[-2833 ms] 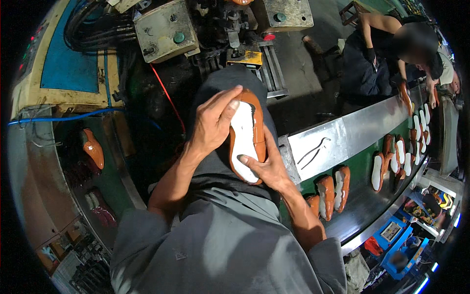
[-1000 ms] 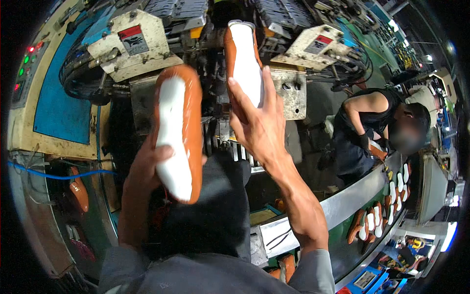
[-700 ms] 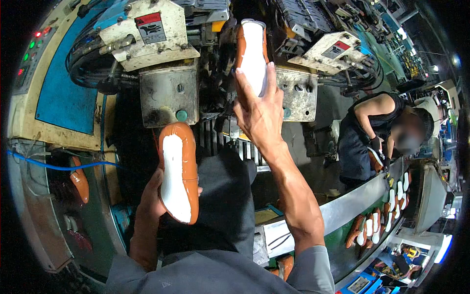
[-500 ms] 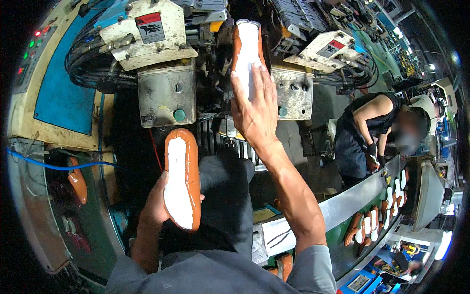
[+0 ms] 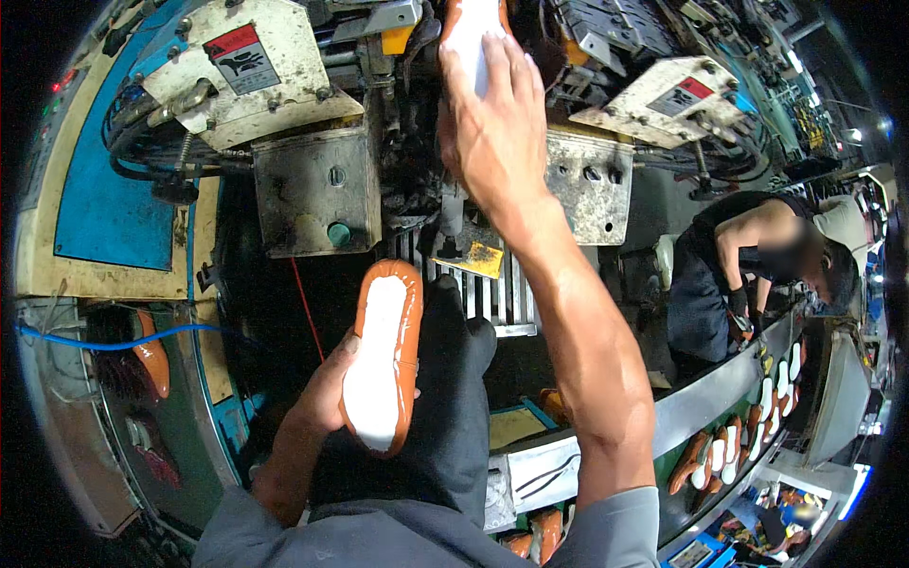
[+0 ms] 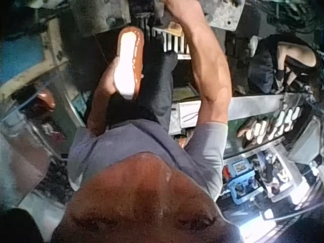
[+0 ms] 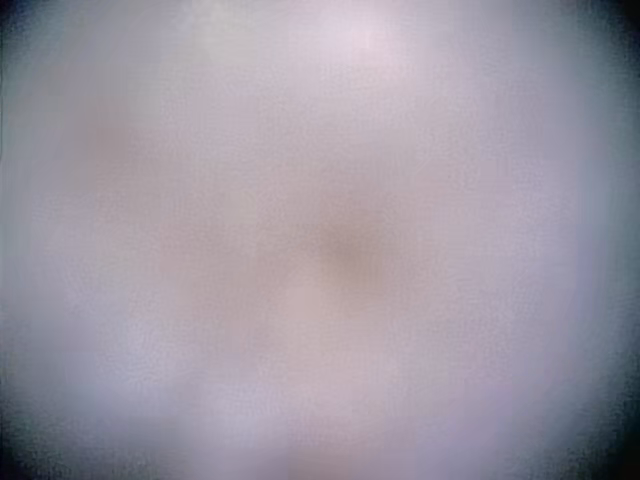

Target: Operate an industrial shoe lasting machine to shape and attach soles.

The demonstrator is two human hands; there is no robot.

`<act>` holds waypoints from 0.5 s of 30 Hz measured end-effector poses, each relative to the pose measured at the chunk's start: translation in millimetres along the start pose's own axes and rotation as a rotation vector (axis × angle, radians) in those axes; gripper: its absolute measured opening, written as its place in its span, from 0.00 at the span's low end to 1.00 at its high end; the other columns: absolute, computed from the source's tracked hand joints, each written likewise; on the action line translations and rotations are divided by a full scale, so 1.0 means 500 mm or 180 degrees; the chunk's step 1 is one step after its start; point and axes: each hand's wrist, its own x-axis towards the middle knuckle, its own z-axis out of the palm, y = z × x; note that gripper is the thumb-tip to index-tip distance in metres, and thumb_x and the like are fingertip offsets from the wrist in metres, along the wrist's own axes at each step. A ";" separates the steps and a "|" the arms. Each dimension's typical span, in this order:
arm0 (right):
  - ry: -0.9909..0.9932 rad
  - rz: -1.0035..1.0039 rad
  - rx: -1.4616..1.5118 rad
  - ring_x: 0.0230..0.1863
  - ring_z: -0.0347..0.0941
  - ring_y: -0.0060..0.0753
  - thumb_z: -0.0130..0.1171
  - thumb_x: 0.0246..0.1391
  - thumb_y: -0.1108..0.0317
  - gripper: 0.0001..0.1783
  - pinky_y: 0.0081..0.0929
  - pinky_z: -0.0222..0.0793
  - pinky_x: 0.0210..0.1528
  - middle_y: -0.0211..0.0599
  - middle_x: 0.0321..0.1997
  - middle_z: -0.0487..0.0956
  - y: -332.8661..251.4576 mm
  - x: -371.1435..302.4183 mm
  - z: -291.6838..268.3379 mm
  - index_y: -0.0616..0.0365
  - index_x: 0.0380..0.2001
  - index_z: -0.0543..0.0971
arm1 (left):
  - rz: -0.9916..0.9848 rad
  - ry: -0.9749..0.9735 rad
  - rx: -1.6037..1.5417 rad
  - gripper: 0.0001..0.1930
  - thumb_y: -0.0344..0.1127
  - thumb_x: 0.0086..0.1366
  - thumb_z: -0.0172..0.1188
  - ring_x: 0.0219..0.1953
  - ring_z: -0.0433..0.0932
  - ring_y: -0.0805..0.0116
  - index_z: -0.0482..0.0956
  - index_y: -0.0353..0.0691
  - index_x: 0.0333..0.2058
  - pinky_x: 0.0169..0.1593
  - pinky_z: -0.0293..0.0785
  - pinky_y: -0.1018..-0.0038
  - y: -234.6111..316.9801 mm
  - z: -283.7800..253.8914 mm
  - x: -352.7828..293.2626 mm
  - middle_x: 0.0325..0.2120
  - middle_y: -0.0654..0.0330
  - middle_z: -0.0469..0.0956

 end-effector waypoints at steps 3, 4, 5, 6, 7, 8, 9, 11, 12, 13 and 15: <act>0.0120 -0.0059 -0.0056 0.76 0.67 0.70 0.57 0.66 0.65 0.28 0.60 0.57 0.81 0.70 0.70 0.75 0.031 0.050 0.035 0.56 0.68 0.79 | -0.0080 0.0086 0.0073 0.40 0.63 0.81 0.53 0.65 0.80 0.42 0.60 0.42 0.78 0.67 0.79 0.40 -0.004 -0.019 0.038 0.67 0.44 0.76; 0.0111 -0.0071 -0.0047 0.76 0.67 0.70 0.57 0.66 0.66 0.28 0.59 0.58 0.80 0.70 0.70 0.75 0.035 0.065 0.039 0.56 0.68 0.79 | -0.0101 0.0167 0.0079 0.37 0.58 0.83 0.51 0.69 0.77 0.47 0.57 0.45 0.81 0.70 0.77 0.45 -0.003 -0.029 0.052 0.71 0.46 0.72; 0.0101 -0.0082 -0.0043 0.75 0.67 0.70 0.57 0.66 0.66 0.27 0.59 0.58 0.80 0.70 0.70 0.75 0.038 0.075 0.044 0.56 0.68 0.80 | -0.0090 0.0176 0.0073 0.37 0.58 0.83 0.51 0.69 0.77 0.47 0.57 0.45 0.81 0.70 0.77 0.45 0.001 -0.038 0.062 0.71 0.46 0.72; 0.0563 0.0035 0.0323 0.75 0.67 0.70 0.57 0.66 0.65 0.27 0.58 0.58 0.80 0.70 0.69 0.75 0.027 0.072 0.046 0.56 0.67 0.80 | -0.0100 0.0100 0.0108 0.36 0.57 0.84 0.50 0.69 0.77 0.50 0.57 0.46 0.81 0.71 0.76 0.48 0.002 -0.042 0.068 0.72 0.48 0.72; 0.0550 0.0033 0.0348 0.75 0.67 0.70 0.57 0.66 0.65 0.27 0.58 0.58 0.80 0.70 0.69 0.75 0.023 0.071 0.044 0.56 0.67 0.80 | -0.0114 0.0024 0.0144 0.36 0.56 0.84 0.48 0.69 0.77 0.52 0.56 0.46 0.81 0.72 0.76 0.51 0.004 -0.042 0.073 0.72 0.49 0.71; 0.0656 0.0035 0.0469 0.75 0.67 0.70 0.57 0.66 0.65 0.26 0.58 0.57 0.81 0.70 0.69 0.76 0.021 0.071 0.042 0.56 0.66 0.80 | -0.0114 0.0046 0.0128 0.36 0.56 0.84 0.48 0.69 0.77 0.52 0.56 0.46 0.81 0.72 0.76 0.51 0.009 -0.041 0.076 0.72 0.49 0.71; 0.0761 0.0042 0.0565 0.74 0.68 0.69 0.57 0.66 0.65 0.26 0.58 0.57 0.81 0.69 0.68 0.76 0.020 0.076 0.035 0.56 0.66 0.81 | -0.0198 -0.0026 0.0087 0.36 0.55 0.85 0.48 0.70 0.76 0.54 0.56 0.46 0.82 0.72 0.75 0.53 0.023 -0.031 0.080 0.73 0.50 0.71; 0.0672 0.0075 0.0550 0.75 0.67 0.71 0.58 0.67 0.63 0.26 0.58 0.58 0.80 0.71 0.69 0.75 0.022 0.086 0.034 0.56 0.66 0.81 | -0.0298 -0.0080 0.0039 0.36 0.55 0.85 0.48 0.71 0.75 0.56 0.55 0.46 0.82 0.72 0.74 0.54 0.037 -0.025 0.098 0.73 0.51 0.71; 0.0528 0.0100 0.0593 0.75 0.66 0.71 0.58 0.67 0.63 0.26 0.58 0.58 0.80 0.70 0.69 0.75 0.018 0.094 0.032 0.55 0.66 0.81 | -0.0246 -0.0077 0.0050 0.36 0.55 0.85 0.49 0.71 0.75 0.55 0.55 0.45 0.82 0.73 0.74 0.53 0.039 -0.027 0.099 0.73 0.51 0.71; 0.0380 0.0129 0.0605 0.75 0.66 0.71 0.59 0.67 0.62 0.26 0.58 0.58 0.80 0.70 0.70 0.75 0.019 0.102 0.023 0.55 0.66 0.81 | -0.0211 -0.0101 0.0071 0.37 0.55 0.85 0.49 0.71 0.75 0.55 0.54 0.45 0.82 0.73 0.73 0.53 0.043 -0.023 0.101 0.74 0.51 0.71; 0.0091 0.0173 0.0661 0.76 0.66 0.71 0.59 0.68 0.62 0.26 0.57 0.58 0.80 0.70 0.70 0.75 0.018 0.116 0.006 0.55 0.66 0.81 | -0.0247 -0.0012 0.0100 0.38 0.56 0.84 0.51 0.71 0.75 0.55 0.54 0.44 0.82 0.74 0.73 0.53 0.057 -0.014 0.103 0.74 0.51 0.70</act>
